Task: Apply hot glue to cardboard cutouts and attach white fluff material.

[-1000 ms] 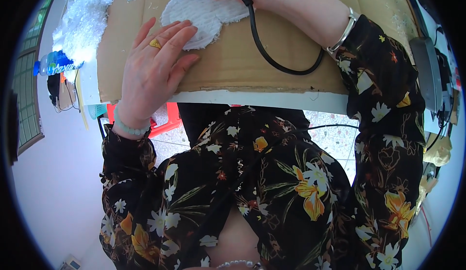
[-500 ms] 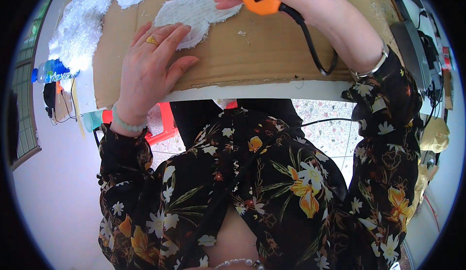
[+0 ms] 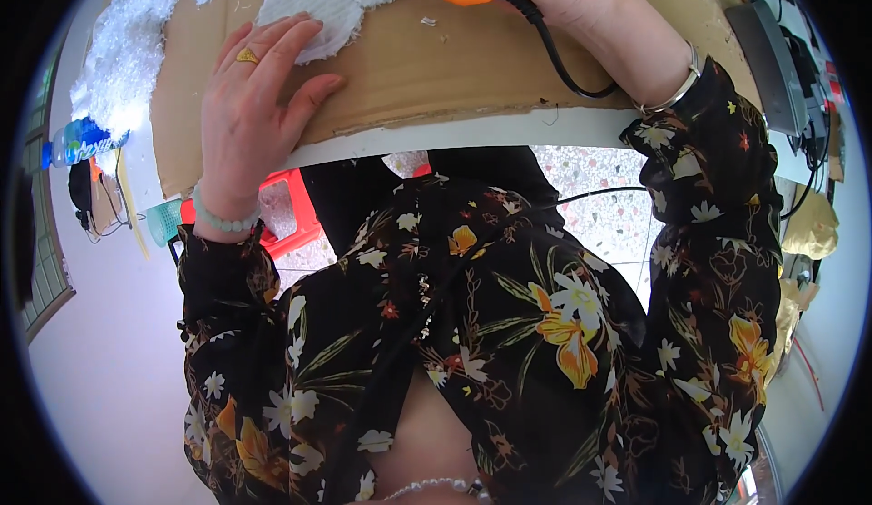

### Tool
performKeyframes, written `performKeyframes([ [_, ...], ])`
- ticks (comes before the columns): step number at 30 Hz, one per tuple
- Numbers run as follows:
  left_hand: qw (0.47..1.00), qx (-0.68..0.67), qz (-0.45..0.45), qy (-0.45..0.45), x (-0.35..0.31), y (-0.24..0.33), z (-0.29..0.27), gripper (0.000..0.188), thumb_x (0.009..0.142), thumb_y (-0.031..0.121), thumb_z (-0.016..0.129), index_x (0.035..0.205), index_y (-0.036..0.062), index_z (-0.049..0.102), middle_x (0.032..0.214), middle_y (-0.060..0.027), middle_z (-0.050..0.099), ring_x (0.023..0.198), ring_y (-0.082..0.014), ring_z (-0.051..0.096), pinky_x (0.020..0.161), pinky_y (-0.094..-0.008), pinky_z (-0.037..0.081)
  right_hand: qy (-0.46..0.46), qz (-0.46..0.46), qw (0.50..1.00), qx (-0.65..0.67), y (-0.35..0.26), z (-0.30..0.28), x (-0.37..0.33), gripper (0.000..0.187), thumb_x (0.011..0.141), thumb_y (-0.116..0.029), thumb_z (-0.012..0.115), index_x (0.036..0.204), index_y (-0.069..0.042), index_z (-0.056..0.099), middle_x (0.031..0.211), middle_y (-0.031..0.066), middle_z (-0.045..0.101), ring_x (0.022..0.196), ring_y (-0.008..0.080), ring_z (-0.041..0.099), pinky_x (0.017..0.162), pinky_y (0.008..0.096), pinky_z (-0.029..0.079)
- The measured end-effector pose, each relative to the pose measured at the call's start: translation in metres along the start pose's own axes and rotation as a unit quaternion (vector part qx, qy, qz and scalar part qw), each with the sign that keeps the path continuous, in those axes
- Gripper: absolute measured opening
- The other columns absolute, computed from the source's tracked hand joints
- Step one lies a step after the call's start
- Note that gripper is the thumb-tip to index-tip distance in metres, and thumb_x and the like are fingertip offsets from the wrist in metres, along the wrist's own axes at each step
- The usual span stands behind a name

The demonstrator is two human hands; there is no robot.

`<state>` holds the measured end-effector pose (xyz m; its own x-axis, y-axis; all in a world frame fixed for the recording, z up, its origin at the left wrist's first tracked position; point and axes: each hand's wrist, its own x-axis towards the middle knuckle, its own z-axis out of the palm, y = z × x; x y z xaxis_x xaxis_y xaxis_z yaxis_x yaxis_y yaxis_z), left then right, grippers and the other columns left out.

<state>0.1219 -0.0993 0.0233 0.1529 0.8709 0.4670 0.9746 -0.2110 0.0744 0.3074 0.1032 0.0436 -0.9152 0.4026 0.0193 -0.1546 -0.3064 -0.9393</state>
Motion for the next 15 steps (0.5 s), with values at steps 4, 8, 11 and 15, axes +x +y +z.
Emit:
performKeyframes([
  [4, 1.0, -0.007, -0.003, -0.008, 0.008, -0.004, -0.005, 0.041, 0.083, 0.031, 0.081, 0.113, 0.0062, 0.067, 0.112, -0.0106, 0.071, 0.102, -0.0302, 0.068, 0.099, -0.0477, 0.049, 0.005, 0.033, 0.999, -0.032, -0.013, 0.02, 0.008, 0.031, 0.104, -0.02, 0.061, 0.126, 0.001, 0.06, 0.112, 0.0155, 0.071, 0.093, 0.0234, 0.072, 0.087, 0.0354, 0.059],
  [8, 1.0, -0.001, -0.002, -0.014, 0.004, -0.007, -0.005, 0.039, 0.083, 0.031, 0.081, 0.11, 0.0065, 0.068, 0.112, -0.0097, 0.071, 0.103, -0.0299, 0.067, 0.1, -0.0483, 0.049, -0.054, 0.022, 0.996, -0.062, -0.001, 0.016, 0.014, 0.031, 0.104, -0.021, 0.061, 0.125, 0.001, 0.061, 0.113, 0.0144, 0.071, 0.095, 0.0231, 0.072, 0.088, 0.0333, 0.058],
  [11, 1.0, -0.001, -0.006, -0.019, 0.006, -0.007, -0.009, 0.039, 0.083, 0.032, 0.081, 0.11, 0.0068, 0.068, 0.113, -0.0092, 0.071, 0.104, -0.0297, 0.067, 0.101, -0.0491, 0.048, -0.052, 0.016, 0.996, -0.07, -0.011, 0.016, 0.012, 0.032, 0.103, -0.022, 0.062, 0.125, 0.001, 0.061, 0.112, 0.0156, 0.071, 0.093, 0.0218, 0.072, 0.086, 0.0342, 0.06],
  [15, 1.0, -0.015, -0.017, -0.017, 0.007, -0.006, -0.013, 0.037, 0.085, 0.031, 0.079, 0.11, 0.007, 0.068, 0.111, -0.0091, 0.071, 0.103, -0.0303, 0.067, 0.101, -0.0499, 0.048, 0.009, -0.004, 0.997, -0.081, -0.028, 0.012, 0.013, 0.031, 0.101, -0.022, 0.063, 0.121, 0.001, 0.061, 0.109, 0.0179, 0.072, 0.086, 0.0203, 0.073, 0.081, 0.0364, 0.063],
])
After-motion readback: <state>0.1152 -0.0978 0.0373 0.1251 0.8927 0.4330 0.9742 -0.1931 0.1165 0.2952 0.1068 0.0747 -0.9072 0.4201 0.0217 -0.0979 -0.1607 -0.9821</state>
